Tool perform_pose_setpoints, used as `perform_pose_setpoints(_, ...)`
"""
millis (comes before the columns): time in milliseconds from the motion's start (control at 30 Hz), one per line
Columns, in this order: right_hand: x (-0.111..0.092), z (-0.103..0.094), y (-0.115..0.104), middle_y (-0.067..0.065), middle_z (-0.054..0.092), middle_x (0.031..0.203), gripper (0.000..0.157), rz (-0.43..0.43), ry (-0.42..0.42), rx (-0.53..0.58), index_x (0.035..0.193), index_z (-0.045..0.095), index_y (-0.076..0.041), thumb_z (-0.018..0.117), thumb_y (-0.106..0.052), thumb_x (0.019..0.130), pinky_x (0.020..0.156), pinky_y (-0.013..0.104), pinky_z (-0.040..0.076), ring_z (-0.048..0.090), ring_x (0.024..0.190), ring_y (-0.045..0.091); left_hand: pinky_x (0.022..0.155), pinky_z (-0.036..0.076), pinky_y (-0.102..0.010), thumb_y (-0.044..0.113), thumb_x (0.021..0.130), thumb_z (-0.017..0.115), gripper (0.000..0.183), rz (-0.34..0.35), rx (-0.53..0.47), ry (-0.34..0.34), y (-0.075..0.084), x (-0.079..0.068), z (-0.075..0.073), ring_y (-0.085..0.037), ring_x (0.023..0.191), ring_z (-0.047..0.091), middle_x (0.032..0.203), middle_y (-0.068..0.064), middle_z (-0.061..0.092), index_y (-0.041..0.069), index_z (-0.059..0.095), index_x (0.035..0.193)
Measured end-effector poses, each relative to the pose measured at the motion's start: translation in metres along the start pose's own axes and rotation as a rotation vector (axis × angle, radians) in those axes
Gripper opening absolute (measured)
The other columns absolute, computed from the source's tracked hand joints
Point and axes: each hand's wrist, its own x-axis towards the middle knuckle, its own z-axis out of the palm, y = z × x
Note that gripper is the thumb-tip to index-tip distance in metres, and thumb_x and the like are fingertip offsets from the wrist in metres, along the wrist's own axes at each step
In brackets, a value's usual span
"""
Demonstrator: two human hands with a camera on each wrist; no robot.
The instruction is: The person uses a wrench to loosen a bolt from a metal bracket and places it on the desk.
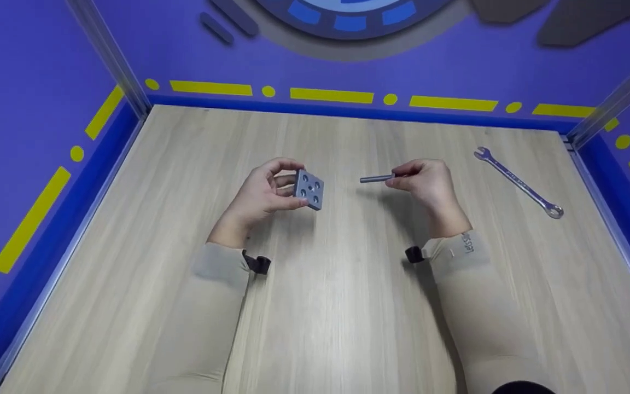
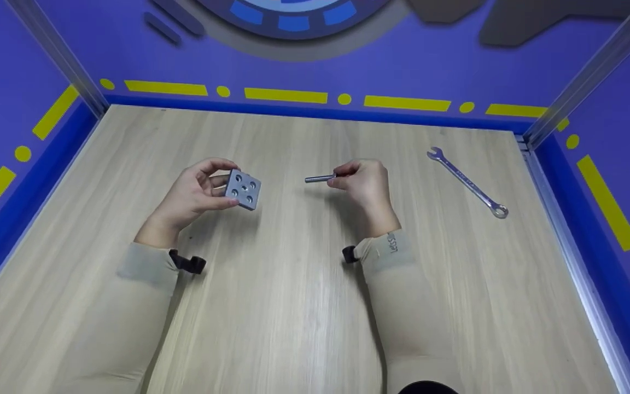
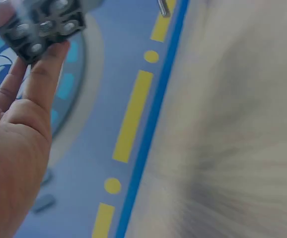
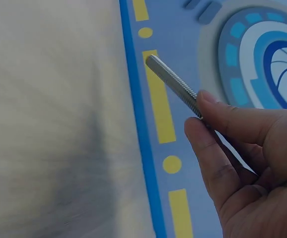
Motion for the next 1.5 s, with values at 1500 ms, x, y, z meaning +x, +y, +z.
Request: perform_pose_setpoints(1500,0.017,0.003,0.041,0.022,0.08,0.133,0.031,0.041,-0.174,-0.141,0.124,0.086,-0.001,0.091,-0.009,0.094,0.086,0.023,0.056,0.066,0.114,0.026,0.129,0.047,-0.047,0.011,0.081,0.104,0.075,-0.205,0.523,0.149,-0.056,0.006,-0.039,-0.033,0.139,0.057,0.148,-0.015,0.069,0.006,0.07,0.148)
